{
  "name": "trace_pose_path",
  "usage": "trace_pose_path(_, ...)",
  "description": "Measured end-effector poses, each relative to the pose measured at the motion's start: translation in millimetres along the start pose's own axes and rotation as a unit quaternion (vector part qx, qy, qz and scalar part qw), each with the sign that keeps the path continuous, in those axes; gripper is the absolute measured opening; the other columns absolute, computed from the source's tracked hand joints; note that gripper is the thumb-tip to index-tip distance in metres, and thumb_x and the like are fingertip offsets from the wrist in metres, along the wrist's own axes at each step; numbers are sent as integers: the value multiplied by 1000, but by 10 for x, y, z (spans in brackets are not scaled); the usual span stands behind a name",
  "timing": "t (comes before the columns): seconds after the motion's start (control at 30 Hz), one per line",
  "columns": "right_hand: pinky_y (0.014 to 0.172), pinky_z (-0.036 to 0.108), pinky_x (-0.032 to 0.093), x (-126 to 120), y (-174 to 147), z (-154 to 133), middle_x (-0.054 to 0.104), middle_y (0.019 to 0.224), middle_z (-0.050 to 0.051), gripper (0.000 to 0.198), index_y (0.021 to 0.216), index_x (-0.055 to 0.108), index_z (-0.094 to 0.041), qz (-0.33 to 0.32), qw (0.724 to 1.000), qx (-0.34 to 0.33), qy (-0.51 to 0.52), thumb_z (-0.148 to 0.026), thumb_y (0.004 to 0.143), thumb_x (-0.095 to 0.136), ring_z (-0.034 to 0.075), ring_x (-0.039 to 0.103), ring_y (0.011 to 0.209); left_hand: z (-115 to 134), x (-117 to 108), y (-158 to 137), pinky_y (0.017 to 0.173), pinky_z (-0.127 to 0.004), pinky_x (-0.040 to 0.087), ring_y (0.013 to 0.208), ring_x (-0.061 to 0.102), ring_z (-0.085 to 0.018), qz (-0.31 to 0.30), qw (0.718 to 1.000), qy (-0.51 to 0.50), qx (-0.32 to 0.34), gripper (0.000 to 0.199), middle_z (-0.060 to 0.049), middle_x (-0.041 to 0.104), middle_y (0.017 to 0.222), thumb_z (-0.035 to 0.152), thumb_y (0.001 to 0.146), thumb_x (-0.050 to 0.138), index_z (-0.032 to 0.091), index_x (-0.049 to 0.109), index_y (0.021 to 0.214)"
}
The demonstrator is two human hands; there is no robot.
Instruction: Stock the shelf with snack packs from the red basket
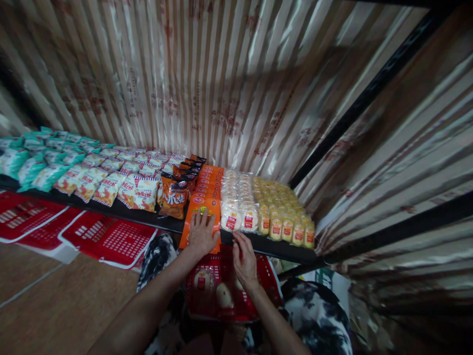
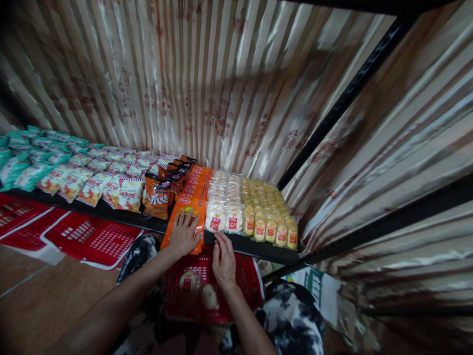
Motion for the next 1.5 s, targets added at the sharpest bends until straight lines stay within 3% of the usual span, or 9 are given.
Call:
trace_pose_path(0.17,90,36,48,114,-67,-89,61,108,12,31,111,58,-16,-18,998,46,25,-25,89,37,19,57,104,-2,-13,7,109,-49,17,133,24,-33,-6,1000,-5,2,54,-12,37,142,40,79,53,19,47,129)
trace_pose_path(0.4,85,34,50,317,-198,-22,66,107,11,39,114,57,-16,-64,968,222,94,-39,88,40,20,63,97,3,-31,7,108,-50,18,132,26,-33,-20,1000,-1,-1,55,-11,39,140,40,78,53,20,47,128)
trace_pose_path(0.57,84,34,49,357,-199,-78,65,109,10,43,113,58,-17,-77,947,273,150,-46,86,41,20,61,98,18,-32,-7,109,-48,18,131,27,-33,-14,1000,4,-4,54,-13,39,140,38,78,52,17,48,128)
trace_pose_path(0.77,66,30,51,433,-251,-73,67,89,6,46,113,55,-16,-77,918,317,224,-49,83,43,16,61,69,48,-27,-15,107,-49,20,131,27,-34,-3,1000,1,-11,53,-14,40,138,37,78,53,17,48,126)
trace_pose_path(0.9,62,28,50,493,-284,-76,65,81,3,44,113,54,-16,-77,905,326,260,-47,83,45,15,59,63,53,-25,-10,106,-50,22,131,27,-35,-12,1000,2,-21,52,-15,40,138,37,78,53,16,49,125)
trace_pose_path(1.17,67,28,51,512,-256,-102,66,98,8,46,113,55,-16,-63,903,333,266,-48,81,47,16,61,77,56,-36,-7,105,-49,24,129,30,-34,-10,1000,8,-17,49,-14,44,135,38,79,52,18,50,123)
trace_pose_path(1.33,62,29,52,564,-294,-71,63,107,10,51,115,52,-17,-71,877,373,294,-53,79,48,19,62,80,49,-45,-10,105,-48,24,129,30,-33,-2,1000,13,-20,48,-12,44,135,39,79,53,19,50,123)
trace_pose_path(1.5,73,30,52,545,-264,-71,59,118,10,50,114,54,-19,-66,881,375,281,-55,81,45,22,58,101,58,-45,7,106,-47,24,129,32,-31,-5,1000,17,-14,48,-13,44,135,38,80,52,18,50,123)
Point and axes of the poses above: each hand's wrist, its own y-axis towards the middle knuckle, its own x-axis out of the palm, z = x × y, the point moved 6 cm from there along y, towards the middle knuckle
